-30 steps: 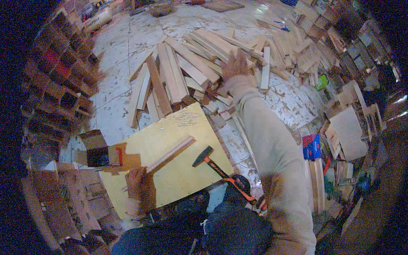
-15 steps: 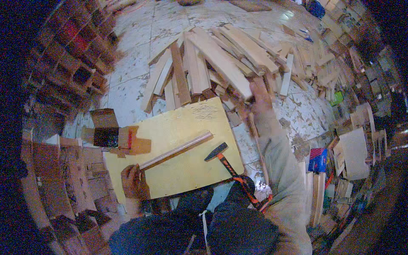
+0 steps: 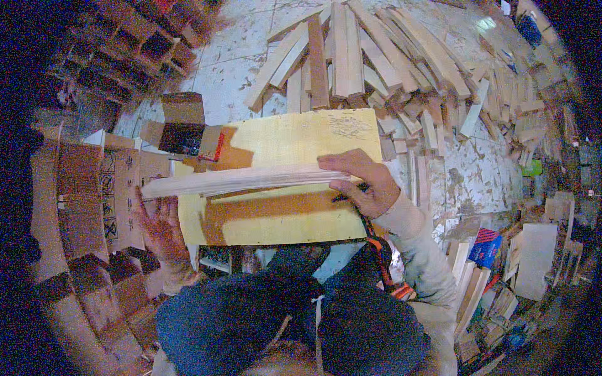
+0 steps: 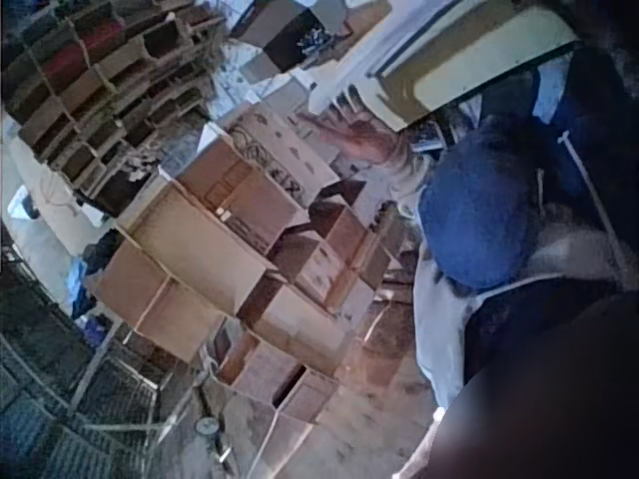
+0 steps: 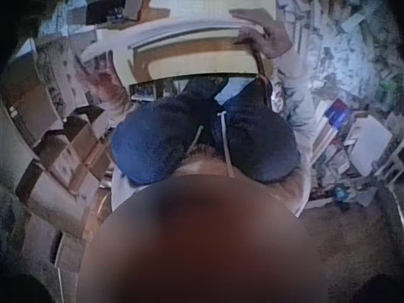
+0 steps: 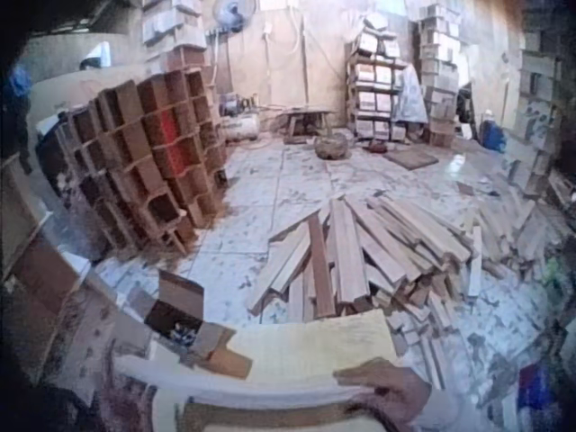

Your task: The person sits on the floor and uses a hammer to drive nails into small wooden pieces, joining them to a larger board. They repeatedly pick up pieces, align them, and hammer nails to secure them.

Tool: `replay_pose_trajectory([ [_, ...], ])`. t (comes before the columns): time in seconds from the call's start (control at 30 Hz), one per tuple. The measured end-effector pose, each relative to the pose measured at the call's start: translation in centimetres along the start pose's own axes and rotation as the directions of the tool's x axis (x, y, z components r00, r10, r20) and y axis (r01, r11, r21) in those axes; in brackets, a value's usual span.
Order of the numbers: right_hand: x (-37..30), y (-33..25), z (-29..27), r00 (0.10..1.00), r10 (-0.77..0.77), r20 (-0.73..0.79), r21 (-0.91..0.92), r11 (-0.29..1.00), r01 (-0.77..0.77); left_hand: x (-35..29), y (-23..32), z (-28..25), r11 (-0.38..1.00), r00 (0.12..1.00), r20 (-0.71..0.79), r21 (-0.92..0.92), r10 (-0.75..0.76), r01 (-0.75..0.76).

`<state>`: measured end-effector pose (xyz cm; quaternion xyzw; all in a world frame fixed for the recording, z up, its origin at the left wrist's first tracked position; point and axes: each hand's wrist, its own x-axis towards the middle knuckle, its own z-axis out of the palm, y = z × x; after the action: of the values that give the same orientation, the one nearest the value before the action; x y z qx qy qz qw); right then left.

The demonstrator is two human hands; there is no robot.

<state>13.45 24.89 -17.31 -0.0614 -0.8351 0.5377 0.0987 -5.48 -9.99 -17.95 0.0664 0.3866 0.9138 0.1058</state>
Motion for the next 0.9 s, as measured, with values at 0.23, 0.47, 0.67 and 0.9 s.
replay_pose_trajectory([
  [0.23,0.3,2.5,1.4,0.946,0.302,0.115,0.168,0.933,-0.318,1.0,-2.6,-4.6,0.860,0.961,-0.272,0.476,-0.054,0.183],
  [0.47,0.7,5.9,3.8,0.887,0.437,-0.148,0.378,0.854,-0.357,1.4,-5.8,-5.2,0.649,0.983,-0.138,0.760,0.121,0.027],
  [0.67,-1.1,6.5,5.7,0.865,0.035,-0.501,-0.310,0.926,-0.216,2.1,-8.5,-4.3,0.503,0.963,-0.152,0.864,0.224,0.019],
  [0.9,-2.0,7.8,8.5,0.797,-0.136,-0.588,-0.481,0.851,-0.210,0.8,-10.1,-6.3,0.183,0.938,-0.029,0.982,0.347,-0.037],
])
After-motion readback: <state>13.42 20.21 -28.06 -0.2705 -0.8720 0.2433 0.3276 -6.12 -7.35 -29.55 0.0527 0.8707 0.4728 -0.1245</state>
